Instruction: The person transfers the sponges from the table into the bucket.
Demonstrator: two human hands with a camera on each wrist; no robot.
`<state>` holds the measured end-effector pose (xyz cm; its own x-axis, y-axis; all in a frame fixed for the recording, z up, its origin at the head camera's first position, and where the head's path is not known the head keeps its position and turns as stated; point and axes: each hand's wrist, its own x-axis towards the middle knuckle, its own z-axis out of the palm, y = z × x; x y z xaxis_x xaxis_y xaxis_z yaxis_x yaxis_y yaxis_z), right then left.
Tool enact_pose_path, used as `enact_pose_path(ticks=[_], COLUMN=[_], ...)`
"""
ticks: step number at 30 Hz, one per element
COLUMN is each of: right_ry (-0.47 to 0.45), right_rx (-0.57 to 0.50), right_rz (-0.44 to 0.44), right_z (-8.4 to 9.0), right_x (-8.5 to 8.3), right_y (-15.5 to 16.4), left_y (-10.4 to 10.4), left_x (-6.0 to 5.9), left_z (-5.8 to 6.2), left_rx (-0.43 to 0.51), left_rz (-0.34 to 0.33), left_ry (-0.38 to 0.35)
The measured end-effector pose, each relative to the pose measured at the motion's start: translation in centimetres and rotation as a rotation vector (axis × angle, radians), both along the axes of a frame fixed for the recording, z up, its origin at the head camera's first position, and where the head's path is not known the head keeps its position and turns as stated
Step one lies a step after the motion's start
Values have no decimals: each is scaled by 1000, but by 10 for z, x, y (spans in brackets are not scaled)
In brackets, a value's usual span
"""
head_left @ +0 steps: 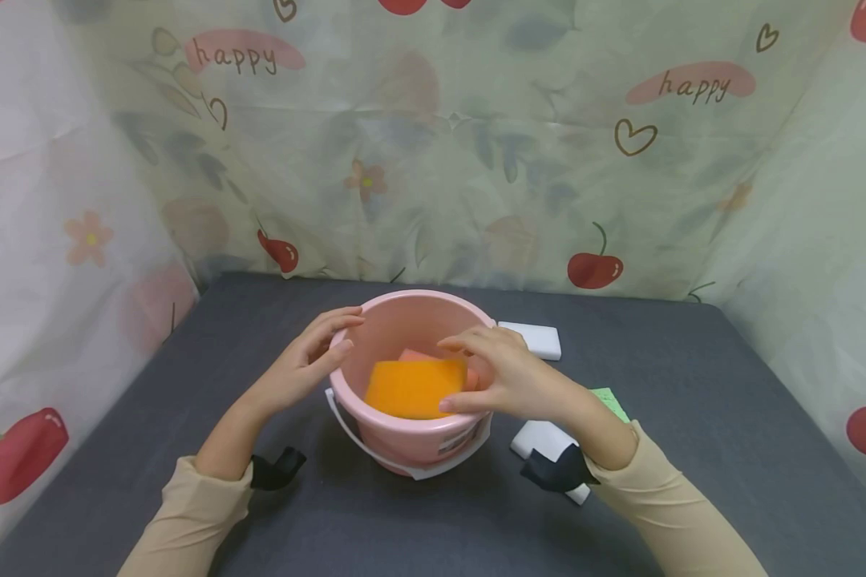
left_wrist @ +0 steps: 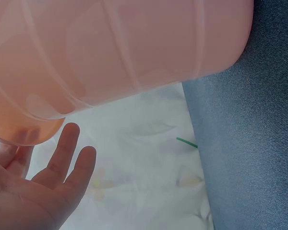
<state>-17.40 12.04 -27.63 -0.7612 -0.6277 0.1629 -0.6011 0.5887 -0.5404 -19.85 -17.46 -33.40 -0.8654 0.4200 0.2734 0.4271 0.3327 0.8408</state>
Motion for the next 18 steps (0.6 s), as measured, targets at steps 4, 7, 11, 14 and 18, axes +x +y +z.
enact_pose_path(ticks=[4,7,11,14,18], right_ry=[-10,2,39,64,73], right_rx=[14,-4,-59,-100,-129], right_rz=[21,20,28,35,2], right_z=[0,0,0,-1,0], right_x=[-1,-1,-2,-3,-4], right_y=[2,4,7,10,15], left_y=[0,1,1,0,0], left_x=[0,1,1,1,1], left_z=[1,1,1,1,0], left_rx=[1,4,3,4,5], left_rz=[-1,-2,-3,-1,4], left_ry=[-7,-10,-8,-8,-9])
